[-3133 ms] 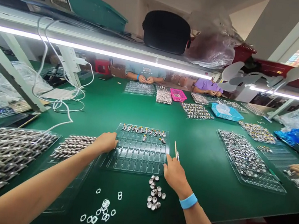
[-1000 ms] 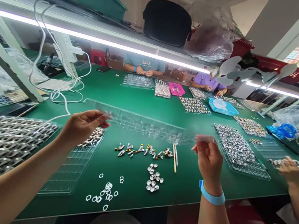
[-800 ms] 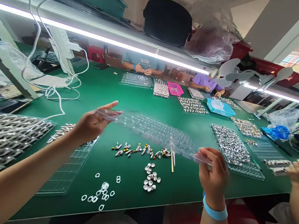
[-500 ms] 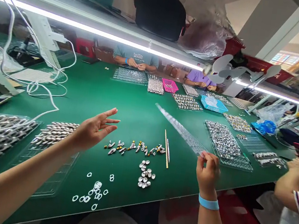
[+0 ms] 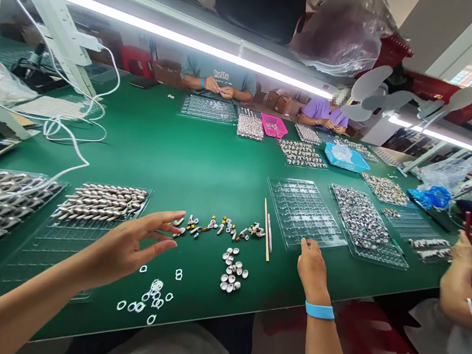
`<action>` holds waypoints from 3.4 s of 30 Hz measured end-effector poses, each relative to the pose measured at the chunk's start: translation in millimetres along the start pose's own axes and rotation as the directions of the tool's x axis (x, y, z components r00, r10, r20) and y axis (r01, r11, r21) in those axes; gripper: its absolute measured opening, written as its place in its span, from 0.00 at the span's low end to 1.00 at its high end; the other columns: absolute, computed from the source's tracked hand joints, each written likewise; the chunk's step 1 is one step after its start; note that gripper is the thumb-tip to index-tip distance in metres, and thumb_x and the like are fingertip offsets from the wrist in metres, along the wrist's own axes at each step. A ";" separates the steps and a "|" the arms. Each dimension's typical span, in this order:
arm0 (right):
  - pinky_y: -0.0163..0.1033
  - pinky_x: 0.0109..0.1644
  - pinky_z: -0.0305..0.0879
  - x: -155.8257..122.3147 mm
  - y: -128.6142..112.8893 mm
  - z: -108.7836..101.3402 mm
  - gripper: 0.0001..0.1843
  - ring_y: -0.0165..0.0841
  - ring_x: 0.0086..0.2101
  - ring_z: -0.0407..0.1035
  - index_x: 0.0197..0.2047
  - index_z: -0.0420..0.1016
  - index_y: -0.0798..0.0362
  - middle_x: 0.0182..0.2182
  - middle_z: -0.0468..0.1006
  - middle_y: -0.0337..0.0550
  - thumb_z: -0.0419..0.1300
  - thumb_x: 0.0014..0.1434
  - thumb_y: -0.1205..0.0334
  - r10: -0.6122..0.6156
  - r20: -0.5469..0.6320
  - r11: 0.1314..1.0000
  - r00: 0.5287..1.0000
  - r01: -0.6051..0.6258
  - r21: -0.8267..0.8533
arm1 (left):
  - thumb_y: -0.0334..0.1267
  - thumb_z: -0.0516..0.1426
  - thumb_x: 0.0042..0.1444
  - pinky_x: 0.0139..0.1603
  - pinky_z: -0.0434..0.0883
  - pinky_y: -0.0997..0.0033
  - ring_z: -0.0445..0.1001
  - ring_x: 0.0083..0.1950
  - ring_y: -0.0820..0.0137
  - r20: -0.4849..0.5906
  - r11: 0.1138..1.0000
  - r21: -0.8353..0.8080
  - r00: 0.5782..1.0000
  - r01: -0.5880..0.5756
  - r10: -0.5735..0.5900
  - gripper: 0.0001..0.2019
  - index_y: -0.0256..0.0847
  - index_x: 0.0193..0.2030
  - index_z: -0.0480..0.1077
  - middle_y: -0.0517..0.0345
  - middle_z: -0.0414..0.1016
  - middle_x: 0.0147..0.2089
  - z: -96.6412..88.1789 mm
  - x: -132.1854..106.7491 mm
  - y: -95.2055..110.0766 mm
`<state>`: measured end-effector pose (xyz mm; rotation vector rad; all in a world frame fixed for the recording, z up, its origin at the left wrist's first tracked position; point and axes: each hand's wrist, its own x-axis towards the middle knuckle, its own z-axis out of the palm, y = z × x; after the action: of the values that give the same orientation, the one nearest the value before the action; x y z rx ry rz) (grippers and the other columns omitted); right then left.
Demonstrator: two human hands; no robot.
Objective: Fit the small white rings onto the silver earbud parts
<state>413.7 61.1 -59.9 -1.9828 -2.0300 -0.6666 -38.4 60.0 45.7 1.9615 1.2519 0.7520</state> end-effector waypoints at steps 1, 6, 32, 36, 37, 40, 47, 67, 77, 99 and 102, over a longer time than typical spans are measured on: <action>0.38 0.34 0.71 -1.5 -2.6 -2.6 0.22 0.37 0.35 0.74 0.51 0.74 0.59 0.43 0.76 0.56 0.52 0.54 0.76 0.015 0.010 1.000 1.000 -0.015 -0.010 | 0.46 0.56 0.60 0.46 0.80 0.60 0.81 0.47 0.60 0.006 1.000 0.001 1.000 -0.005 0.005 0.26 0.45 0.64 0.64 0.45 0.75 0.58 1.4 -5.1 -2.7; 0.48 0.43 0.75 -18.2 -45.2 -36.0 0.24 0.44 0.44 0.73 0.61 0.66 0.57 0.47 0.75 0.57 0.50 0.62 0.70 0.029 -0.020 0.983 0.999 -0.025 0.183 | 0.47 0.54 0.62 0.46 0.79 0.61 0.79 0.49 0.59 0.009 0.994 0.106 1.000 0.011 -0.012 0.21 0.46 0.61 0.69 0.47 0.70 0.64 10.7 -30.4 -31.7; 0.37 0.37 0.73 -63.6 -213.8 -91.8 0.19 0.32 0.34 0.74 0.55 0.74 0.48 0.36 0.79 0.44 0.53 0.64 0.73 -0.160 0.101 0.132 0.982 -0.080 0.988 | 0.46 0.56 0.60 0.33 0.71 0.71 0.74 0.32 0.68 0.056 0.945 -0.085 0.948 0.316 -0.312 0.12 0.40 0.38 0.75 0.54 0.78 0.34 38.1 2.4 -45.5; 0.36 0.37 0.71 -62.5 -217.5 -94.1 0.16 0.30 0.33 0.72 0.55 0.73 0.47 0.37 0.76 0.43 0.55 0.66 0.68 -0.075 0.284 0.028 0.956 -0.282 0.959 | 0.45 0.65 0.52 0.29 0.69 0.76 0.72 0.29 0.74 0.327 0.570 -0.650 0.861 0.504 -0.389 0.13 0.37 0.36 0.75 0.54 0.79 0.34 51.8 -27.2 -31.9; 0.36 0.38 0.71 -61.7 -219.6 -94.9 0.16 0.30 0.35 0.72 0.55 0.73 0.46 0.38 0.76 0.43 0.55 0.66 0.66 -0.070 0.315 0.002 0.946 -0.316 0.949 | 0.45 0.67 0.50 0.27 0.67 0.77 0.70 0.27 0.75 0.373 0.455 -0.714 0.839 0.532 -0.397 0.14 0.36 0.34 0.74 0.54 0.78 0.32 57.5 -33.6 -28.8; 0.37 0.41 0.72 -59.4 -225.3 -97.3 0.16 0.32 0.39 0.72 0.56 0.73 0.45 0.39 0.73 0.43 0.56 0.65 0.64 -0.103 0.345 -0.072 0.933 -0.353 0.933 | 0.44 0.69 0.46 0.25 0.65 0.78 0.71 0.26 0.76 0.492 0.209 -0.778 0.781 0.593 -0.385 0.16 0.35 0.33 0.73 0.54 0.77 0.30 73.9 -47.3 -21.0; 0.37 0.41 0.71 -48.6 -215.7 -106.6 0.22 0.30 0.37 0.69 0.61 0.67 0.42 0.40 0.70 0.41 0.58 0.64 0.63 -0.244 0.287 -0.031 0.926 -0.303 0.952 | 0.41 0.69 0.47 0.22 0.65 0.79 0.69 0.23 0.77 0.622 0.063 -0.745 0.725 0.664 -0.296 0.15 0.33 0.35 0.75 0.54 0.76 0.28 79.3 -52.4 -17.4; 0.38 0.37 0.71 -48.6 -228.6 -108.9 0.07 0.33 0.36 0.72 0.41 0.74 0.50 0.34 0.75 0.42 0.59 0.62 0.70 -0.115 0.222 0.081 0.968 -0.214 0.973 | 0.44 0.65 0.55 0.31 0.73 0.75 0.71 0.29 0.74 0.482 0.330 -0.774 0.840 0.541 -0.248 0.13 0.36 0.40 0.75 0.56 0.76 0.33 69.6 -55.2 -16.1; 0.41 0.40 0.74 -57.5 -234.3 -100.3 0.18 0.35 0.39 0.71 0.49 0.69 0.50 0.39 0.73 0.47 0.59 0.57 0.77 -0.133 -0.146 0.461 0.980 0.192 0.867 | 0.30 0.60 0.58 0.42 0.74 0.67 0.76 0.41 0.67 -0.093 0.923 -0.384 0.995 0.003 -0.042 0.04 0.39 0.37 0.77 0.51 0.79 0.39 79.7 -58.2 -13.6; 0.38 0.40 0.70 -45.0 -230.5 -106.4 0.13 0.32 0.37 0.70 0.48 0.71 0.48 0.38 0.75 0.42 0.60 0.60 0.69 -0.148 0.274 0.068 0.950 -0.267 0.961 | 0.23 0.58 0.57 0.36 0.73 0.73 0.76 0.34 0.72 -0.279 0.972 -0.062 0.939 -0.225 0.200 0.09 0.38 0.43 0.71 0.55 0.78 0.34 85.3 -55.4 0.0; 0.37 0.38 0.68 -46.2 -230.8 -105.0 0.08 0.31 0.34 0.69 0.43 0.71 0.49 0.35 0.74 0.40 0.60 0.60 0.69 -0.155 0.306 0.073 0.939 -0.298 0.952 | 0.24 0.59 0.57 0.35 0.72 0.74 0.75 0.33 0.73 -0.306 0.976 -0.028 0.932 -0.214 0.196 0.07 0.38 0.40 0.70 0.57 0.76 0.32 86.6 -55.3 -0.6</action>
<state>172.9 -24.9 -27.2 -1.1892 -1.5748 1.0614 7.0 -11.3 -12.7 2.0008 1.1879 1.2199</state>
